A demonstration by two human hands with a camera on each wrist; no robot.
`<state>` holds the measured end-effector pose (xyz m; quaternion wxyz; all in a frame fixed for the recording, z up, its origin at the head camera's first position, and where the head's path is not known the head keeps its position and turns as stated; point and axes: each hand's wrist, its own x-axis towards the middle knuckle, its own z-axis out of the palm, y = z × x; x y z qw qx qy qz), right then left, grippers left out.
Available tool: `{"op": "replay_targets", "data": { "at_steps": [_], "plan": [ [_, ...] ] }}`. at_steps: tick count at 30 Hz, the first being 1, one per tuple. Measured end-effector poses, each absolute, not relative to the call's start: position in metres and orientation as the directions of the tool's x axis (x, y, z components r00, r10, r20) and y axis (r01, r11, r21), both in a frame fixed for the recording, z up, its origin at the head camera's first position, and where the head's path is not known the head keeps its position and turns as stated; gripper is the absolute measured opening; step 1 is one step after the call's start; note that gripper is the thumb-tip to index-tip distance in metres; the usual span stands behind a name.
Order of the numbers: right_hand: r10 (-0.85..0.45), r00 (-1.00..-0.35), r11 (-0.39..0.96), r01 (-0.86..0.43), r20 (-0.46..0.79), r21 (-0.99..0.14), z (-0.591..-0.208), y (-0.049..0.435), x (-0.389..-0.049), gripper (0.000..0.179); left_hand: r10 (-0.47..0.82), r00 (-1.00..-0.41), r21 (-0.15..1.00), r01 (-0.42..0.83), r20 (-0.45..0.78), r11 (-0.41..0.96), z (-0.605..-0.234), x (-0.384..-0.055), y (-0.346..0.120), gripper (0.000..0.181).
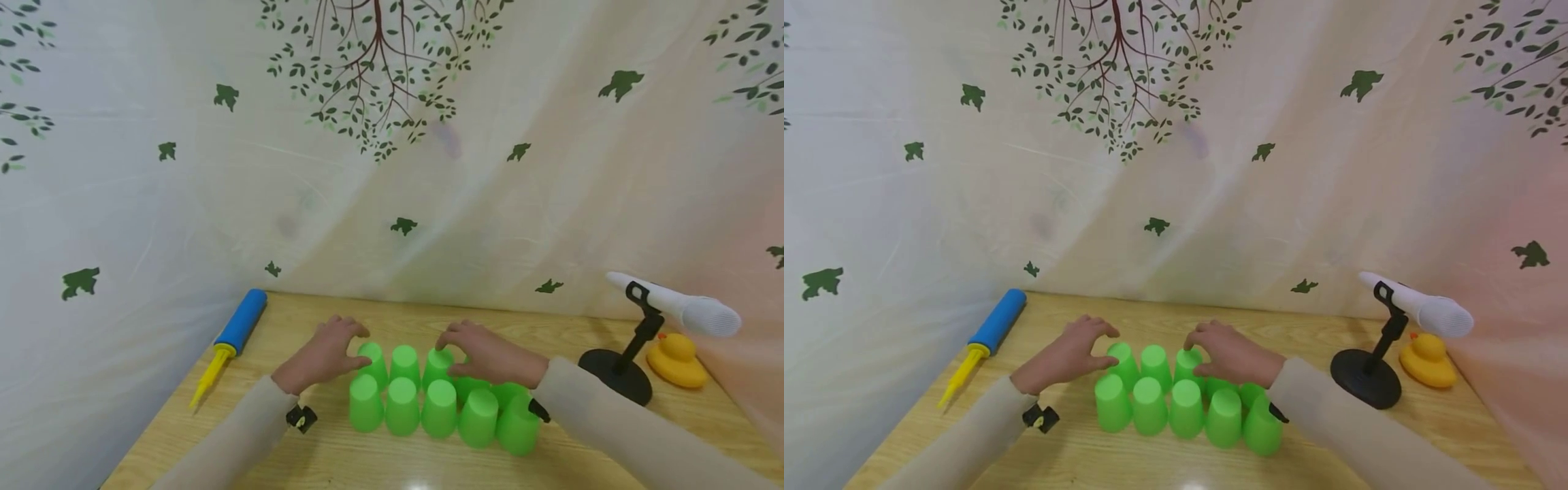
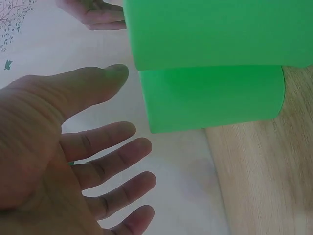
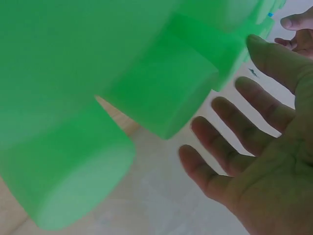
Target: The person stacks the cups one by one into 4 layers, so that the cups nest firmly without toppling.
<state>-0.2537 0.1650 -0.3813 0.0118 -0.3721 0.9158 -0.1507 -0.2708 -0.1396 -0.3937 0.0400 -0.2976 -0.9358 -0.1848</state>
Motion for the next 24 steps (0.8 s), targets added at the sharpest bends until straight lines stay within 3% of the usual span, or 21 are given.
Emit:
{"op": "replay_targets", "data": {
  "at_steps": [11, 24],
  "plan": [
    [-0.712, -0.701, 0.675, -0.695, 0.027, -0.250, -0.374, 0.159, -0.260, 0.030, 0.556, -0.816, 0.340, 0.574, 0.159, 0.745, -0.397, -0.274, -0.137, 0.037],
    [-0.670, -0.742, 0.716, -0.652, 0.020, -0.250, -0.375, 0.152, -0.262, 0.027, 0.560, -0.815, 0.354, 0.572, 0.146, 0.740, -0.398, -0.275, -0.135, 0.034]
  ]
}}
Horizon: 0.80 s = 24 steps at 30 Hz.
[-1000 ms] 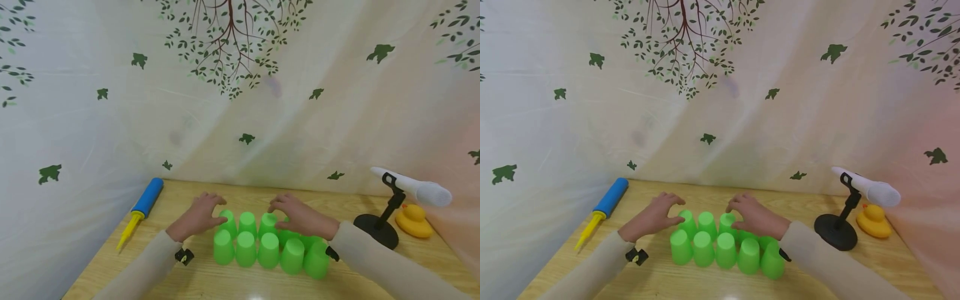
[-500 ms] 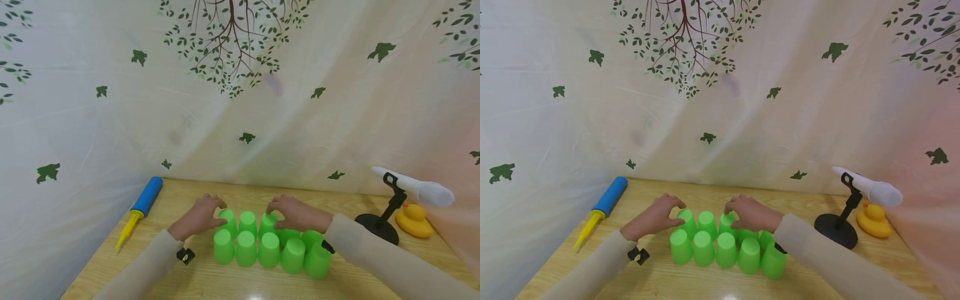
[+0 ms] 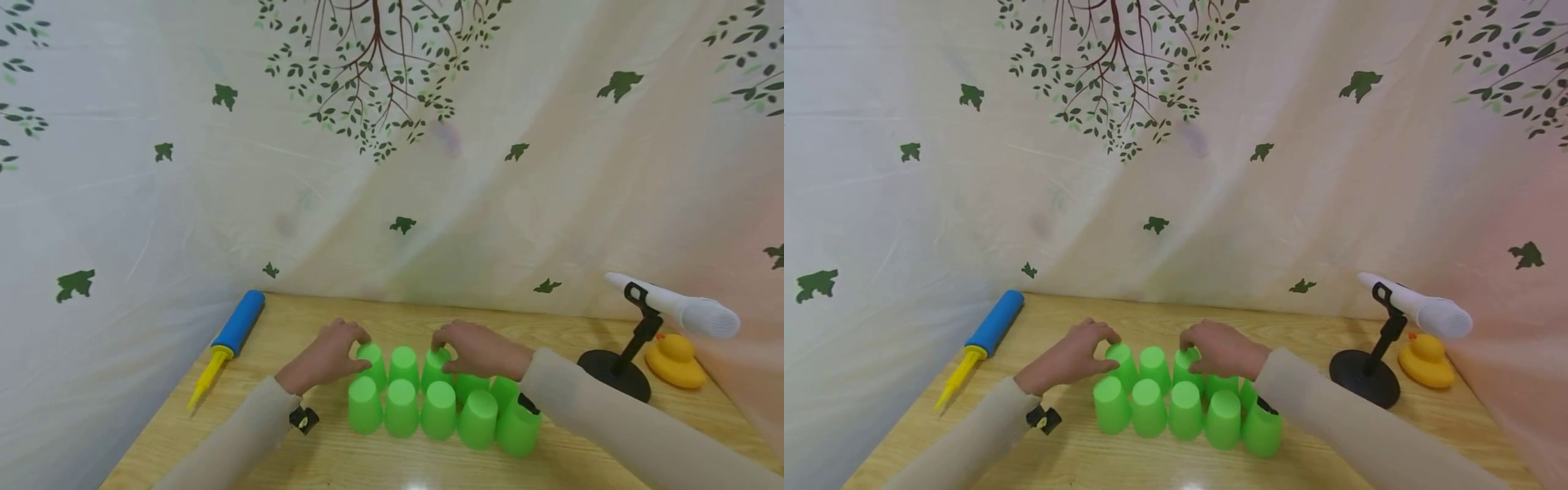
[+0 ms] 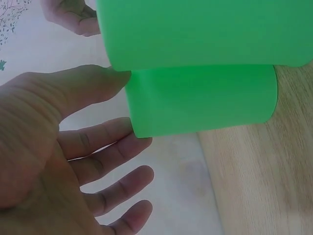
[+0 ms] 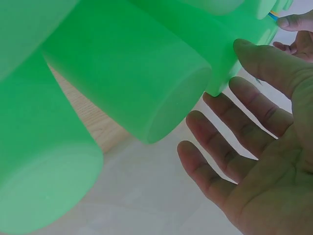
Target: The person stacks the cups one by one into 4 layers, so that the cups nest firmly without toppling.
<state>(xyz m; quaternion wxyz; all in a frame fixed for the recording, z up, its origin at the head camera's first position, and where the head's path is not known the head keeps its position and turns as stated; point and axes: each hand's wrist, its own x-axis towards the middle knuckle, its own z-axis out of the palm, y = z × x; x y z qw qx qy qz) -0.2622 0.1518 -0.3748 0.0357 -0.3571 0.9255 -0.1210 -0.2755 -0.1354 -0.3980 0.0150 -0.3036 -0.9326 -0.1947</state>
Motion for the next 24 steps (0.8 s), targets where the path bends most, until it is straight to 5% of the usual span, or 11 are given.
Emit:
{"op": "replay_targets", "data": {
  "at_steps": [12, 24],
  "plan": [
    [-0.678, -0.730, 0.680, -0.669, 0.092, -0.298, -0.373, 0.159, -0.265, 0.027, 0.533, -0.815, 0.327, 0.580, 0.230, 0.746, -0.394, -0.278, -0.133, 0.033],
    [-0.645, -0.747, 0.665, -0.651, 0.157, -0.366, -0.369, 0.163, -0.304, 0.027, 0.547, -0.794, 0.368, 0.607, 0.264, 0.704, -0.401, -0.321, -0.137, 0.036]
  ]
}}
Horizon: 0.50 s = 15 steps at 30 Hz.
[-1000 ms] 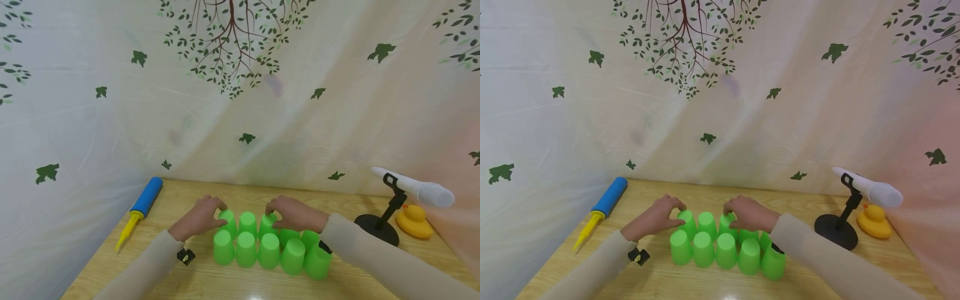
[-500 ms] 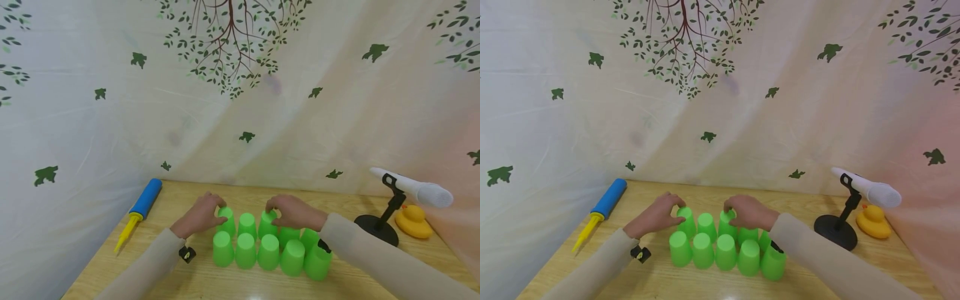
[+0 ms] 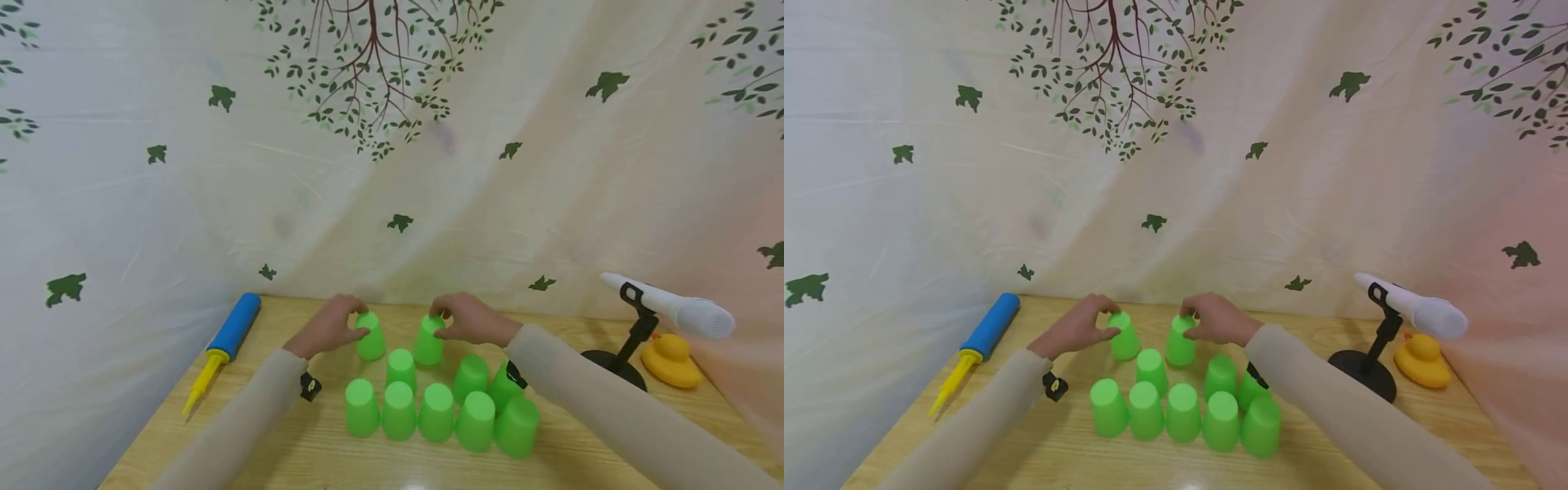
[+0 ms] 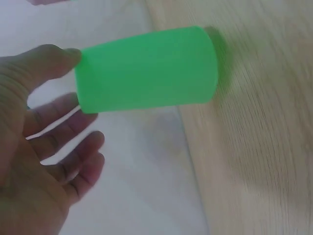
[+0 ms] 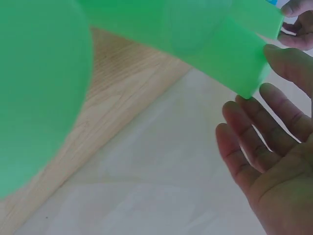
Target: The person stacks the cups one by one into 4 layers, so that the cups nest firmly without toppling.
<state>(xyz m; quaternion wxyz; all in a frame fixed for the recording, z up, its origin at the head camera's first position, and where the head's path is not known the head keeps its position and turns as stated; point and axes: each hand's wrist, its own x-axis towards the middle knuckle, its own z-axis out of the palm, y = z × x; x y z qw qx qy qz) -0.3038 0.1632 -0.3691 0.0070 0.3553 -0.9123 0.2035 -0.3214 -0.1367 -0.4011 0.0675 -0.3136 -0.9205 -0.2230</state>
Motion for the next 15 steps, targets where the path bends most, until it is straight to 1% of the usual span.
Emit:
{"op": "replay_targets", "data": {
  "at_steps": [8, 15],
  "plan": [
    [-0.583, -0.805, 0.691, -0.563, 0.112, -0.453, -0.365, 0.153, -0.324, 0.028, 0.506, -0.837, 0.424, 0.543, 0.207, 0.725, -0.404, -0.340, -0.139, 0.037],
    [-0.559, -0.826, 0.715, -0.527, 0.077, -0.460, -0.370, 0.144, -0.338, 0.027, 0.502, -0.845, 0.426, 0.529, 0.184, 0.734, -0.408, -0.349, -0.136, 0.037]
  ]
}}
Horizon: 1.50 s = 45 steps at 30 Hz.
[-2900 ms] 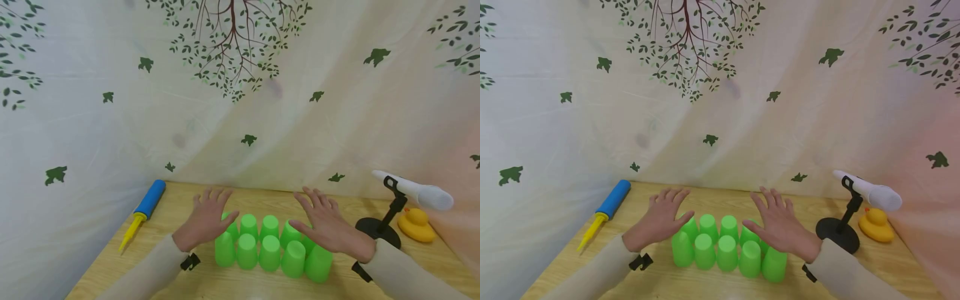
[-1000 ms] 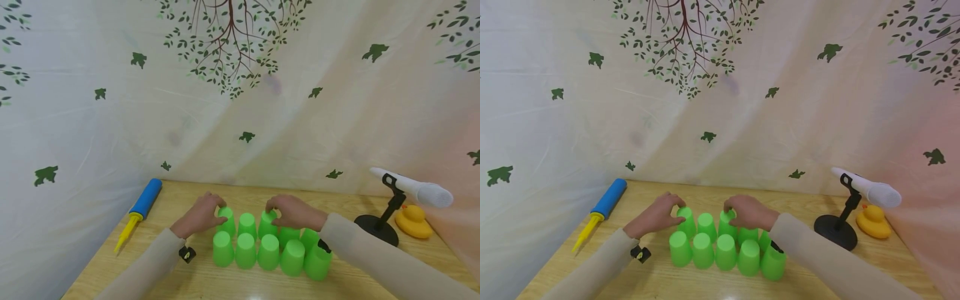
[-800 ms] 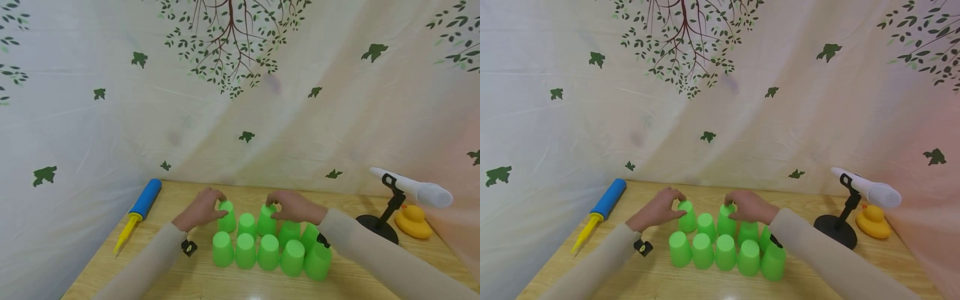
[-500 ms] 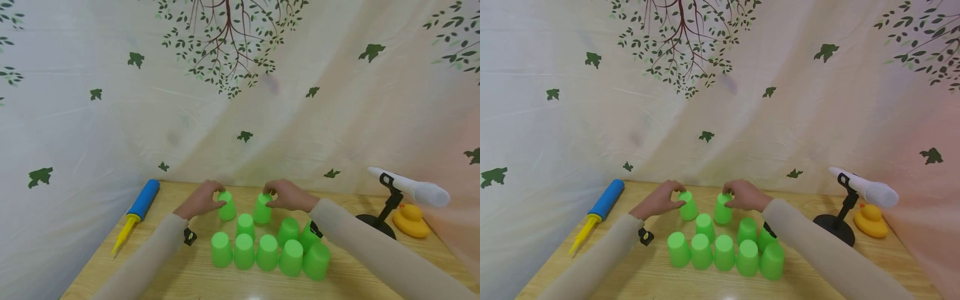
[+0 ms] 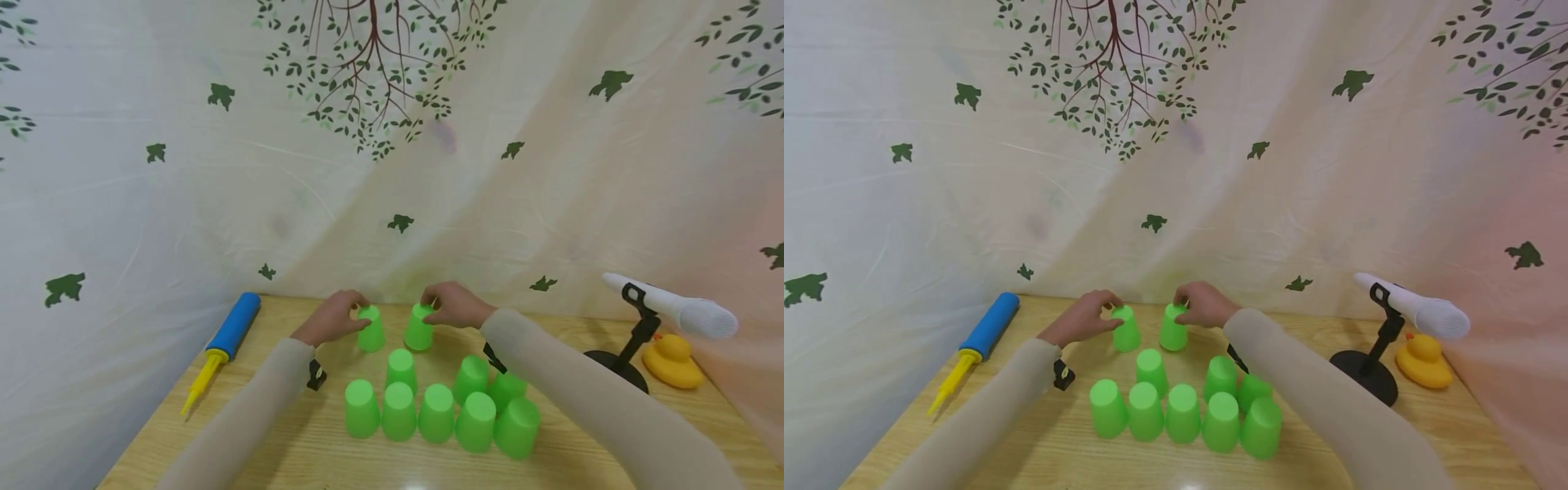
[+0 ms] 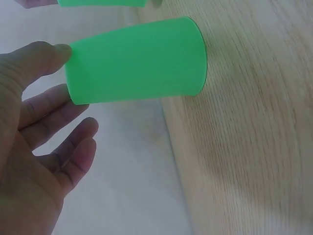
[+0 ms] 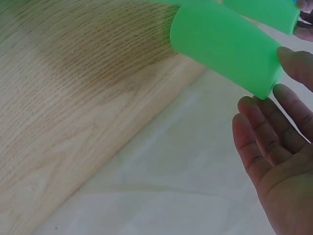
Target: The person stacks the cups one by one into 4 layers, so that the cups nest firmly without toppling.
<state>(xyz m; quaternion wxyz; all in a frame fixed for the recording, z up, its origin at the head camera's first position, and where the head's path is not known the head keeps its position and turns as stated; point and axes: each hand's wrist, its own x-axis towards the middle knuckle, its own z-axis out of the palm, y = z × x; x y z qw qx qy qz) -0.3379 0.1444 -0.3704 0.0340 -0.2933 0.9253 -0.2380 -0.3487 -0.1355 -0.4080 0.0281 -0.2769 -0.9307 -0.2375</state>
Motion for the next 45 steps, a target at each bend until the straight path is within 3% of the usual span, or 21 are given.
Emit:
{"op": "replay_targets", "data": {
  "at_steps": [22, 45],
  "plan": [
    [-0.514, -0.857, 0.764, -0.468, 0.018, -0.444, -0.371, 0.117, -0.360, 0.026, 0.521, -0.832, 0.396, 0.550, 0.190, 0.735, -0.402, -0.365, -0.124, 0.033],
    [-0.520, -0.854, 0.780, -0.481, 0.012, -0.399, -0.375, 0.104, -0.371, 0.028, 0.472, -0.870, 0.394, 0.488, 0.145, 0.779, -0.404, -0.375, -0.119, 0.037]
  ]
}}
